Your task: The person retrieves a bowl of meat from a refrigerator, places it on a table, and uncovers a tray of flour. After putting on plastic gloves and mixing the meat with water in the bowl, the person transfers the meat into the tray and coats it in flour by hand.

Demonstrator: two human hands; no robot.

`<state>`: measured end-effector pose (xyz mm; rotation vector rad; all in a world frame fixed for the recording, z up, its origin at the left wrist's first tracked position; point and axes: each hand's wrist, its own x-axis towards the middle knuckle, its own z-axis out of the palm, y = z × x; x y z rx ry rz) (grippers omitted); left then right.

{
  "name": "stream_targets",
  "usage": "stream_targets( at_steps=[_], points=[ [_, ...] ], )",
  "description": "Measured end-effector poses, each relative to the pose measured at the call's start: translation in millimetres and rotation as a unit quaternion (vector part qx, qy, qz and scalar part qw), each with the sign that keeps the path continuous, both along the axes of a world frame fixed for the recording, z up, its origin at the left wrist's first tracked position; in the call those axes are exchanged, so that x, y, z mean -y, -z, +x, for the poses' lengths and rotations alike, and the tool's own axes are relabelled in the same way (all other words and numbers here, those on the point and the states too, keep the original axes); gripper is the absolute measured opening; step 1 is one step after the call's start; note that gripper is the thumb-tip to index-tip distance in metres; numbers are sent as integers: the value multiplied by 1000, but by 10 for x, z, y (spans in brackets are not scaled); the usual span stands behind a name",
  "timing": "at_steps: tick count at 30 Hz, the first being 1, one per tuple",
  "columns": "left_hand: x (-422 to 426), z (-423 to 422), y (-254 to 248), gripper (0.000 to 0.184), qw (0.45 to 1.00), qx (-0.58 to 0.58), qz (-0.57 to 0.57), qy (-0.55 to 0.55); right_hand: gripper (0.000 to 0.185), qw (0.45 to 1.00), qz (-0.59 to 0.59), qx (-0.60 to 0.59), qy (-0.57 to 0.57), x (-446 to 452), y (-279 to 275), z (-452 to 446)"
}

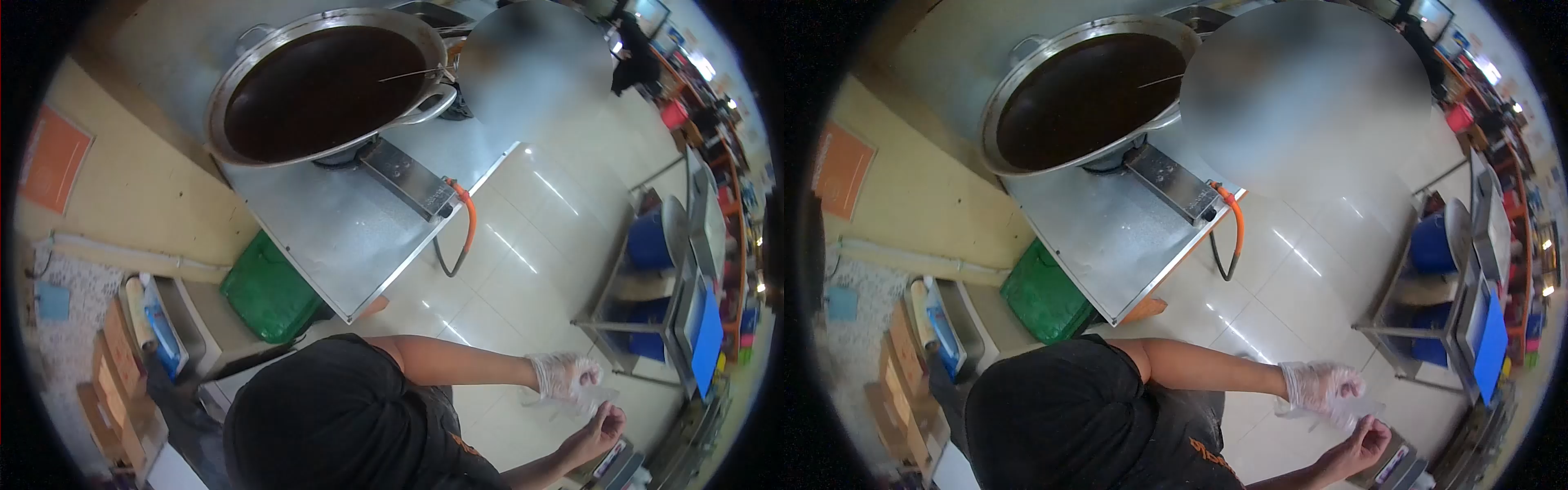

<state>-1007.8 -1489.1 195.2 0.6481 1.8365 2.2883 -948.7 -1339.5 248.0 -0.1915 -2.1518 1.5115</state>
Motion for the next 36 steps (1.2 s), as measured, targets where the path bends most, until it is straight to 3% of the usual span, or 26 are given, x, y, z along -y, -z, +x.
stream_targets(
  at_steps=[3,4,7,8,12,14,16,18,20,22,26,29,31,32,35,36],
  points=[
    [-255,-345,-35,41,997,-80,-2,-20,13,965,-219,107,-94,-118,152,-546],
    [-444,-525,53,39,997,-66,-28,-37,19,967,-185,143,-106,-310,207,-719],
    [-840,-1010,130,35,979,-181,-14,-94,26,911,-358,123,-166,-571,225,-1196],
    [-967,-1155,124,27,974,-179,-52,-126,29,851,-458,88,-242,-802,334,-1377],
    [-1377,-1755,-15,20,889,-305,-239,-245,36,829,-468,126,-278,-1225,504,-2207],
    [-1498,-2081,-63,22,857,-369,-189,-307,39,848,-437,149,-262,-1304,472,-2681],
    [-1573,-2447,-93,21,850,-403,-210,-267,37,847,-442,143,-259,-1418,413,-3148],
    [-1581,-2850,-96,19,876,-348,-268,-201,45,859,-431,122,-246,-1611,552,-3670],
    [-1638,-3300,-45,18,885,-331,-243,-219,47,813,-521,80,-247,-1576,439,-4021],
    [-1759,-3763,8,19,871,-310,-275,-265,48,727,-616,89,-291,-1611,358,-4414],
    [-1763,-4712,26,14,886,-322,-243,-227,57,654,-680,47,-327,-1611,281,-5327],
    [-1761,-5552,12,13,867,-369,-238,-235,54,669,-669,-8,-323,-1608,283,-6159],
    [-1816,-6092,73,13,825,-438,-261,-244,47,632,-696,-54,-335,-1611,394,-6814],
    [-1866,-6310,-157,14,886,-343,-226,-215,44,617,-710,-73,-332,-1619,433,-7035],
    [-2091,-7054,-338,14,916,-321,-198,-138,49,810,-540,-68,-218,-1685,397,-7661],
    [-2220,-7268,-251,13,929,-301,-157,-145,59,852,-489,-47,-183,-1774,358,-7836]
  ],
)
